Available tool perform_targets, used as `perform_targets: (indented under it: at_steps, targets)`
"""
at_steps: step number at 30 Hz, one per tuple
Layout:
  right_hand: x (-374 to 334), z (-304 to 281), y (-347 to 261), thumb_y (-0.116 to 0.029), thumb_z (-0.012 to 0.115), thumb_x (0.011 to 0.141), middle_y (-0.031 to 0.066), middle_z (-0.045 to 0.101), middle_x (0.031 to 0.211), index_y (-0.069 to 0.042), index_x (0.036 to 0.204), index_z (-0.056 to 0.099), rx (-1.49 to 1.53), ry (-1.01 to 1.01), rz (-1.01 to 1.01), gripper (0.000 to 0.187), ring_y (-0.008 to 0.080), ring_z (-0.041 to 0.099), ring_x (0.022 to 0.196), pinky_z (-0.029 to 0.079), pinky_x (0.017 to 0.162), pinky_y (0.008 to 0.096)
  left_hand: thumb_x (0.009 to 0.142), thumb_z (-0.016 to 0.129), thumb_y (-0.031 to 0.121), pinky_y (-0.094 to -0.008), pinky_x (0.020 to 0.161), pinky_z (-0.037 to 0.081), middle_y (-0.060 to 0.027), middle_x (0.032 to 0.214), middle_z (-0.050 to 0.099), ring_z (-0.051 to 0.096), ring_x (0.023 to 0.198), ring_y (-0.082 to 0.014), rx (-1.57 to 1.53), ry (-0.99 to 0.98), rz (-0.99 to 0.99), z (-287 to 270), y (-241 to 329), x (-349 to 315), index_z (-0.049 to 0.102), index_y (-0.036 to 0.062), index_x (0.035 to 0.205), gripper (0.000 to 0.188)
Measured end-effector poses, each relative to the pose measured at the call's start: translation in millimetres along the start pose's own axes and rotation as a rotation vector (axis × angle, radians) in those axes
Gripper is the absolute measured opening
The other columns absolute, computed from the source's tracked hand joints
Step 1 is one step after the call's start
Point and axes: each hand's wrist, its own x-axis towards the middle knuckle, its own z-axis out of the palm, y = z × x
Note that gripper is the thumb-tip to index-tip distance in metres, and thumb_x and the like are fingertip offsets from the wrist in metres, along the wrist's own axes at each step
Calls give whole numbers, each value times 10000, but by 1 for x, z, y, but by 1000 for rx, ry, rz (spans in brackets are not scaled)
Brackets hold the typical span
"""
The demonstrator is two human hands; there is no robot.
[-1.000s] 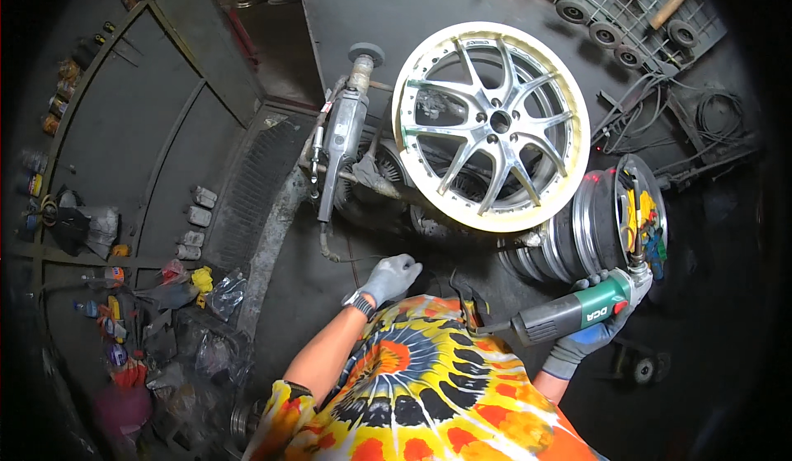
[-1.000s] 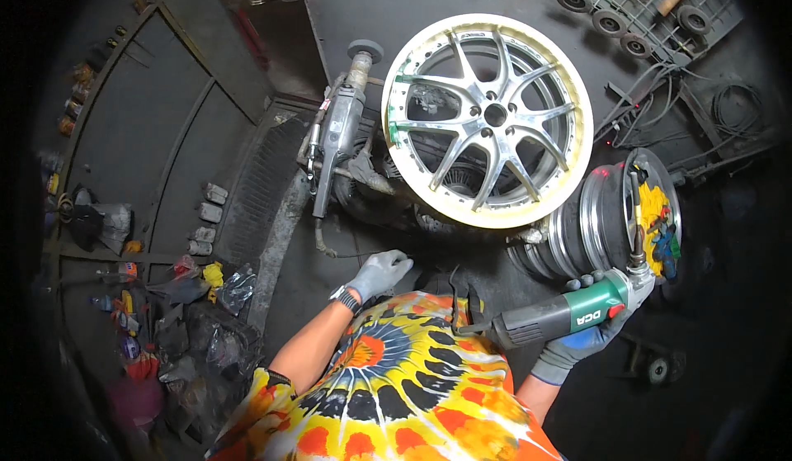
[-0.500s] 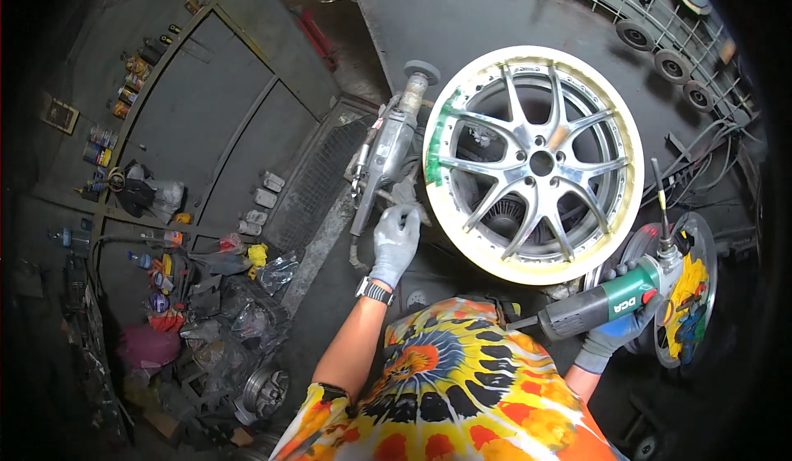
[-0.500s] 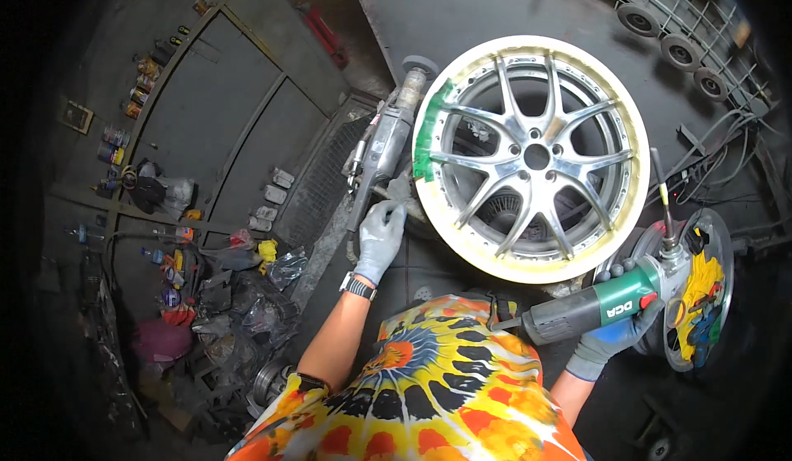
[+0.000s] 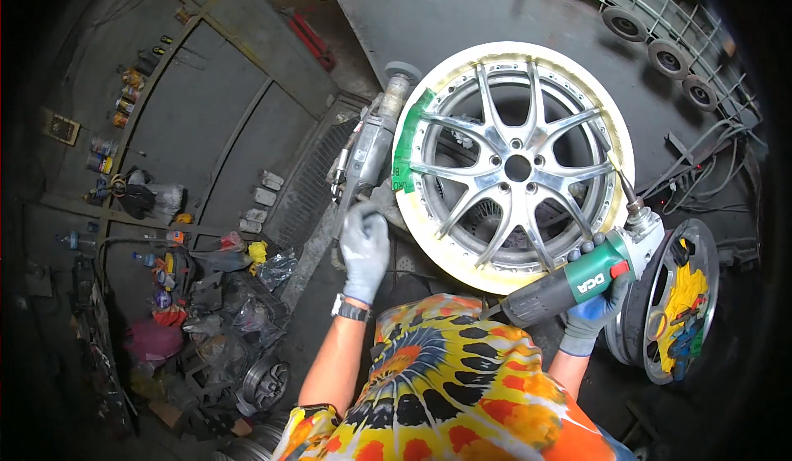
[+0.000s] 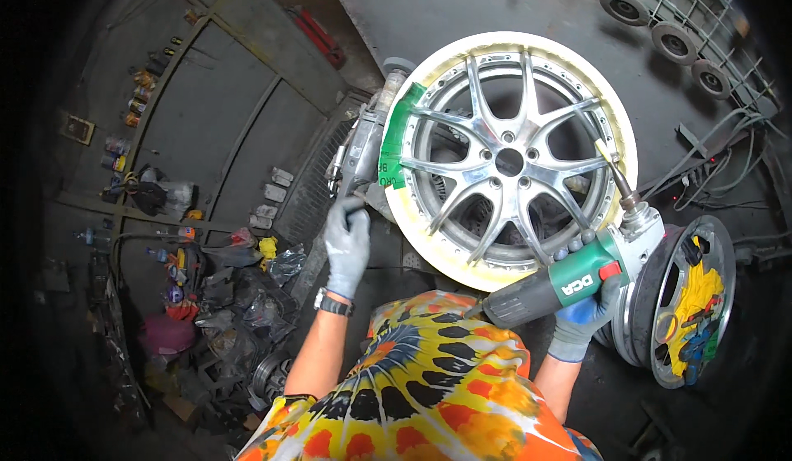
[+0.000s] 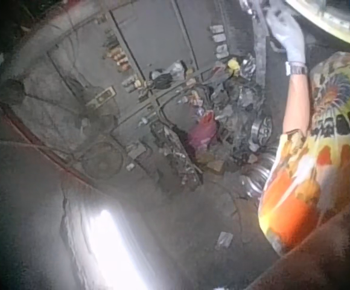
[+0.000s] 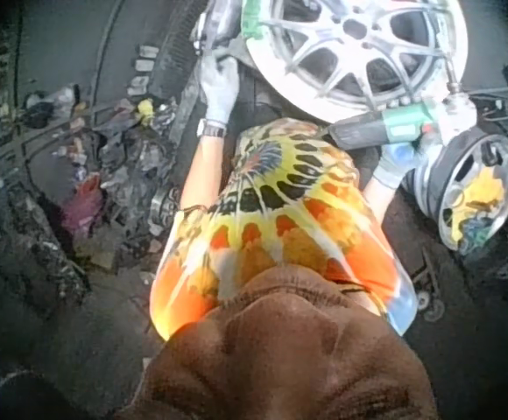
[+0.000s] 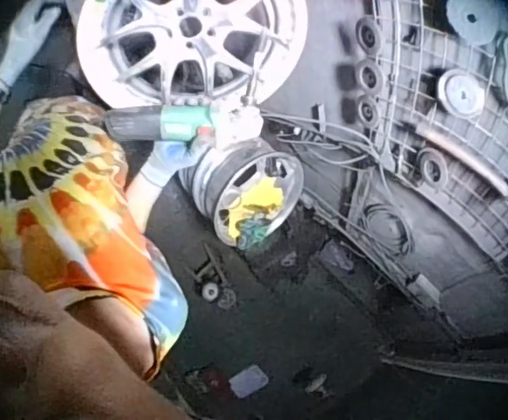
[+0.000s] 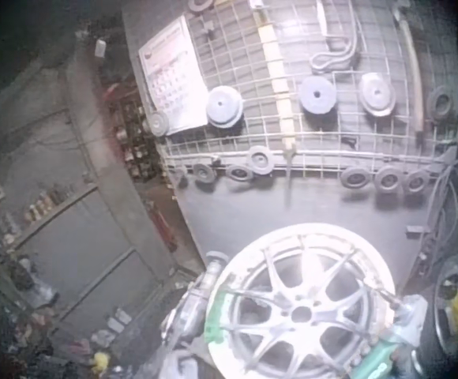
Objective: The person uses an angle grinder and a die grinder to sand and smooth the surface of a silver car wheel rim mounted on a stand.
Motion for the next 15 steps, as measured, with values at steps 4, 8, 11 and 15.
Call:
perform_targets:
  at_steps: [4,8,11,15]
  targets:
    - [-8,-4,-10,-317,712,934,218,507,1450,48,1562,303,-263,140,-50,833,353,542,1319,435,1149,519,961,645,141,-406,969,518,-203,1177,657,663,1084,-318,-33,-56,-16,5,9,61,608,-35,1232,325]
    - [-14,21,-7,-283,741,928,233,506,1455,64,1529,351,-541,186,-155,797,345,570,1289,488,1103,522,903,736,331,-433,1050,492,-289,1381,574,615,1222,-378,71,-256,45,41,-15,128,491,-47,1424,689]
    - [-21,36,-4,-294,803,880,238,565,1380,93,1442,461,-710,227,-228,763,327,648,1198,551,1032,490,877,740,304,-450,1092,462,-297,1395,564,587,1260,-415,207,-347,18,70,-25,155,520,-64,1399,676]
    - [-34,56,3,-355,873,829,160,646,1145,51,1352,527,-908,404,-326,747,288,705,936,626,831,460,905,665,303,-516,971,505,-341,1157,658,653,1095,-465,188,-474,-83,87,-37,160,602,-69,1234,501]
